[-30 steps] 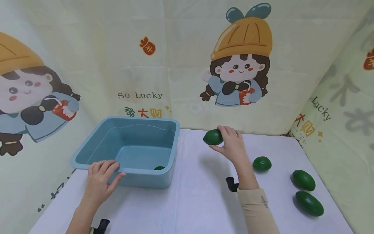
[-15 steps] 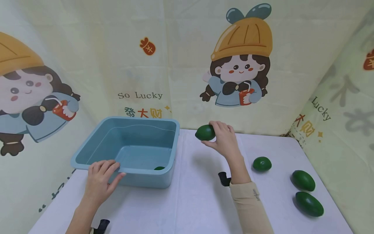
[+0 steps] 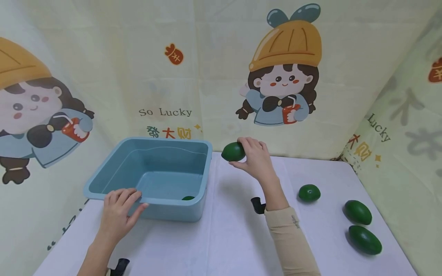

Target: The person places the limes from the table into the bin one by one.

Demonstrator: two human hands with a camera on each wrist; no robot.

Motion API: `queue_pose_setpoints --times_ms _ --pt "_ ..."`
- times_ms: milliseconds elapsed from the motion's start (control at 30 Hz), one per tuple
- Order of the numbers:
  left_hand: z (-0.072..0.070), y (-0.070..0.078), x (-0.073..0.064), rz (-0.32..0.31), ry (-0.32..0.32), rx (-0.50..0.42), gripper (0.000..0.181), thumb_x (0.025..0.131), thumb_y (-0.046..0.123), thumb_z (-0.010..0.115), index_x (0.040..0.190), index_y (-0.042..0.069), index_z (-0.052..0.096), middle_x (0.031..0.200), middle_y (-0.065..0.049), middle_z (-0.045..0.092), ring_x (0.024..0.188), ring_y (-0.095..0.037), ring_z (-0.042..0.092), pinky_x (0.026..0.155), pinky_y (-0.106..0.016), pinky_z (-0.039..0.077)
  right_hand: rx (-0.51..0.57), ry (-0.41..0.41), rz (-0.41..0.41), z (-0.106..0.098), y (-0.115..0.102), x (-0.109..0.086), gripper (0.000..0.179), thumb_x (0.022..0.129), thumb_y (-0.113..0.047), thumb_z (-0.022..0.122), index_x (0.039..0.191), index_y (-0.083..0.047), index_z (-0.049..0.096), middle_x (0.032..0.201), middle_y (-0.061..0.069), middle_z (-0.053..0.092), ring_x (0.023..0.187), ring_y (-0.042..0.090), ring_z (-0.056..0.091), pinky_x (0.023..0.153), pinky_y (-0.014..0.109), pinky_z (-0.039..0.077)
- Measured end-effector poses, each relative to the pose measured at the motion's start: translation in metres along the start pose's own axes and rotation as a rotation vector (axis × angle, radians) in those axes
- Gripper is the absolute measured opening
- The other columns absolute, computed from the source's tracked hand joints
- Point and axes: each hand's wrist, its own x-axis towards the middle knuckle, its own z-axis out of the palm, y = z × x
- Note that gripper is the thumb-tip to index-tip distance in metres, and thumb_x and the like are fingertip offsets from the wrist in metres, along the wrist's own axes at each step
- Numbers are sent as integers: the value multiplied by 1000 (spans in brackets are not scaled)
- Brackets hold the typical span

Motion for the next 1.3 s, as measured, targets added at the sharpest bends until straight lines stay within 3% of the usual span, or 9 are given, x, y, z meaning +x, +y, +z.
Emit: queue_pose_setpoints --times_ms 333,667,1300 --pt "0 0 0 -4 1 3 52 94 50 39 93 3 63 91 -13 56 83 -33 45 77 -48 30 -5 -12 -31 2 -11 13 70 69 -39 79 122 -8 47 123 12 51 117 30 44 99 53 27" --pt "0 -1 -3 -26 -47 7 54 93 51 38 94 3 62 93 -13 56 85 -33 45 79 -48 29 4 -6 -64 4 -19 22 69 68 -38 79 122 -8 47 122 12 52 115 29 45 99 52 28" --pt "1 1 -6 -24 -35 11 53 93 51 39 94 3 62 92 -12 56 85 -33 45 79 -48 29 -11 -7 -173 13 -46 34 69 70 -41 77 123 -9 48 123 10 52 116 27 45 98 51 30"
